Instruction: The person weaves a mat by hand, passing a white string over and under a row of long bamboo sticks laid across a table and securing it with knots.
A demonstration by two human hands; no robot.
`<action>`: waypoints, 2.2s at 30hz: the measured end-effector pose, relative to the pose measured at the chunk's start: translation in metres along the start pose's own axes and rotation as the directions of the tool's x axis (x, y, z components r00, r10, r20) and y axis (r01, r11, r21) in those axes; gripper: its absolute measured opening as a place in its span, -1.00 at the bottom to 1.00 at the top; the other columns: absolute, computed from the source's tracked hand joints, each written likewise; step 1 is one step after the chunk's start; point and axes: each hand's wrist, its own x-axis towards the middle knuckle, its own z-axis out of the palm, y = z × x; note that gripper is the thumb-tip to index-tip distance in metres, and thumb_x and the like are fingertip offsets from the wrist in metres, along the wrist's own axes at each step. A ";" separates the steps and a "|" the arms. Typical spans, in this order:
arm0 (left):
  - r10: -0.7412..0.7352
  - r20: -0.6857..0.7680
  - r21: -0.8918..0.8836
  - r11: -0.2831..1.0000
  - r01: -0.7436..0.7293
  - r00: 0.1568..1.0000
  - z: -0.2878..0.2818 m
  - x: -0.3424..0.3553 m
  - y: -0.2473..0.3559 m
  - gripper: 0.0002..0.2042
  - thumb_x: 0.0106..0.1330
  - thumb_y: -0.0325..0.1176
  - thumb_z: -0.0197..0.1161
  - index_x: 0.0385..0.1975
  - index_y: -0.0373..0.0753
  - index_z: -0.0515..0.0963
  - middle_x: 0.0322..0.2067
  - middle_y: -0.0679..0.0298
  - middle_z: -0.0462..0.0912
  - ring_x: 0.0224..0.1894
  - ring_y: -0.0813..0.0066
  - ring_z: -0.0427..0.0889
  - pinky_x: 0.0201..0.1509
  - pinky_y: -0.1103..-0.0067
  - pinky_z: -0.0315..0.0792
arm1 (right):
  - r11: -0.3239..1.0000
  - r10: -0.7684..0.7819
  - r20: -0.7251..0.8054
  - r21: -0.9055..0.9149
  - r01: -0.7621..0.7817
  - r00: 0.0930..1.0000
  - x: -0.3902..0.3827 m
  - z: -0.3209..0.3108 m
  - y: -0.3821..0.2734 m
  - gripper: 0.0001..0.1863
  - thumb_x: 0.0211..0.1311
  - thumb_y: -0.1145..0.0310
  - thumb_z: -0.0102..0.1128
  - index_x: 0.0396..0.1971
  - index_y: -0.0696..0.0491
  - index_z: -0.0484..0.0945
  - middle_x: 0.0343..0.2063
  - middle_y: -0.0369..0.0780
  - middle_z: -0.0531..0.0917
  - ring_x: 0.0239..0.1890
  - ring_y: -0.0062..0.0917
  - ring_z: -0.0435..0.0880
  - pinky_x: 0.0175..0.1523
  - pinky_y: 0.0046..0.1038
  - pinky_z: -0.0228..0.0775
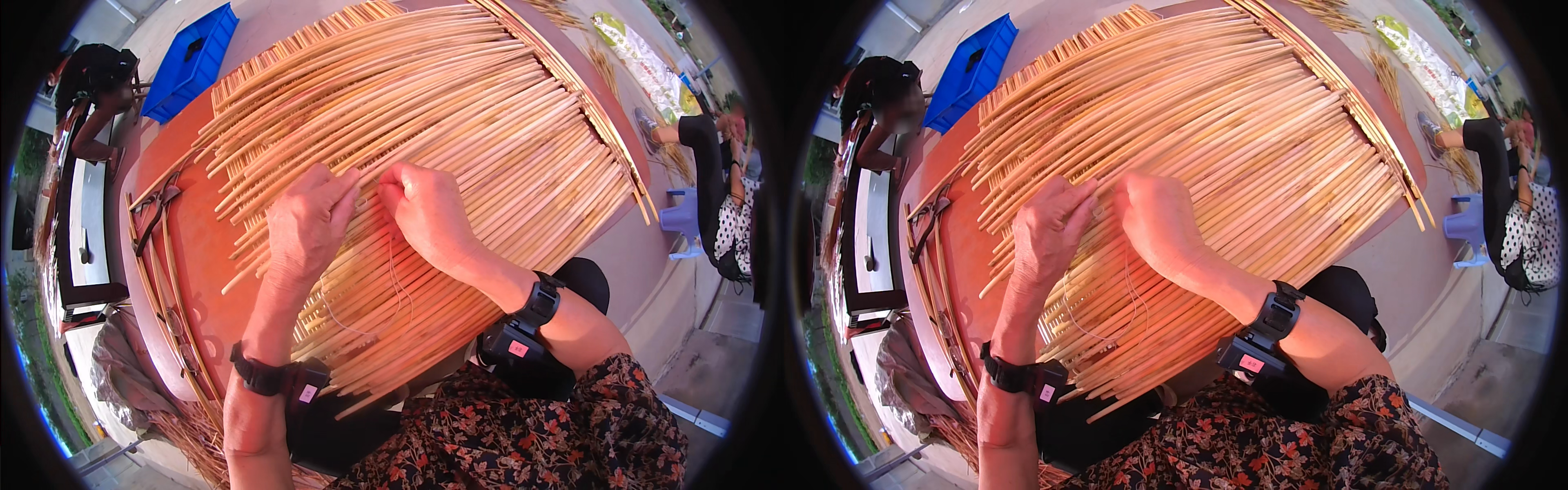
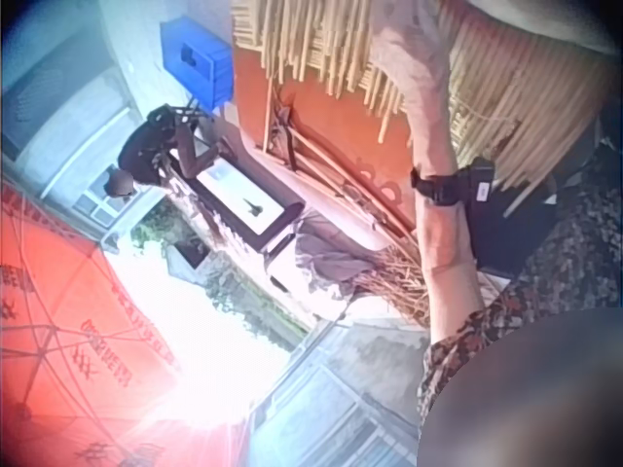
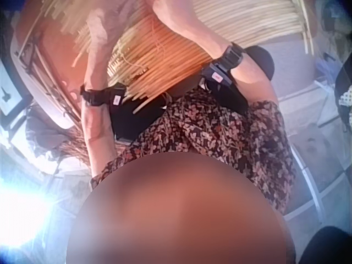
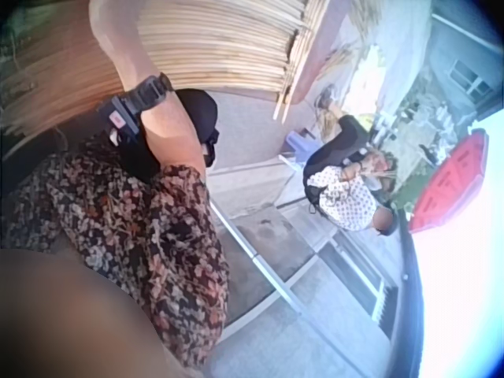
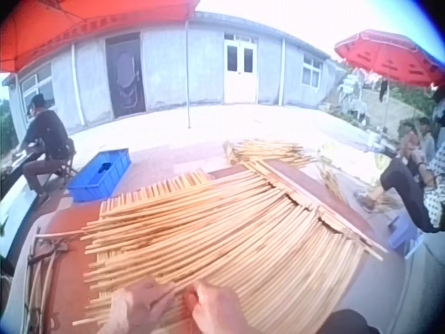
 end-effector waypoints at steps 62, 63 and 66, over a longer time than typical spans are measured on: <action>0.037 -0.087 0.114 0.993 -0.027 0.996 0.006 -0.010 0.001 -0.84 0.40 -0.26 0.48 -0.13 -0.14 0.73 -0.25 0.25 0.71 -0.18 0.17 0.76 -0.17 0.32 0.64 | 0.892 0.069 0.343 0.400 -0.213 0.937 0.192 -0.023 -0.019 -0.71 0.66 0.26 0.21 -0.24 0.17 0.68 -0.34 -0.15 0.76 -0.34 -0.43 0.81 -0.22 -0.30 0.77; 0.030 -0.083 0.095 0.995 -0.023 0.996 0.006 -0.010 0.000 -0.84 0.40 -0.27 0.48 -0.13 -0.14 0.72 -0.25 0.26 0.71 -0.18 0.16 0.76 -0.17 0.31 0.64 | 0.874 0.029 0.404 0.433 -0.220 0.914 0.199 -0.041 -0.019 -0.69 0.68 0.23 0.21 -0.22 0.17 0.67 -0.31 -0.17 0.74 -0.34 -0.45 0.80 -0.21 -0.32 0.81; 0.004 -0.064 0.052 0.999 -0.001 0.998 0.005 -0.009 -0.001 -0.85 0.41 -0.26 0.47 -0.15 -0.13 0.71 -0.25 0.26 0.71 -0.19 0.15 0.75 -0.16 0.30 0.63 | 0.838 0.034 0.075 0.541 -0.070 0.997 0.229 -0.119 -0.041 -0.79 0.63 0.34 0.22 -0.20 0.19 0.61 -0.33 -0.17 0.70 -0.34 -0.42 0.77 -0.19 -0.32 0.77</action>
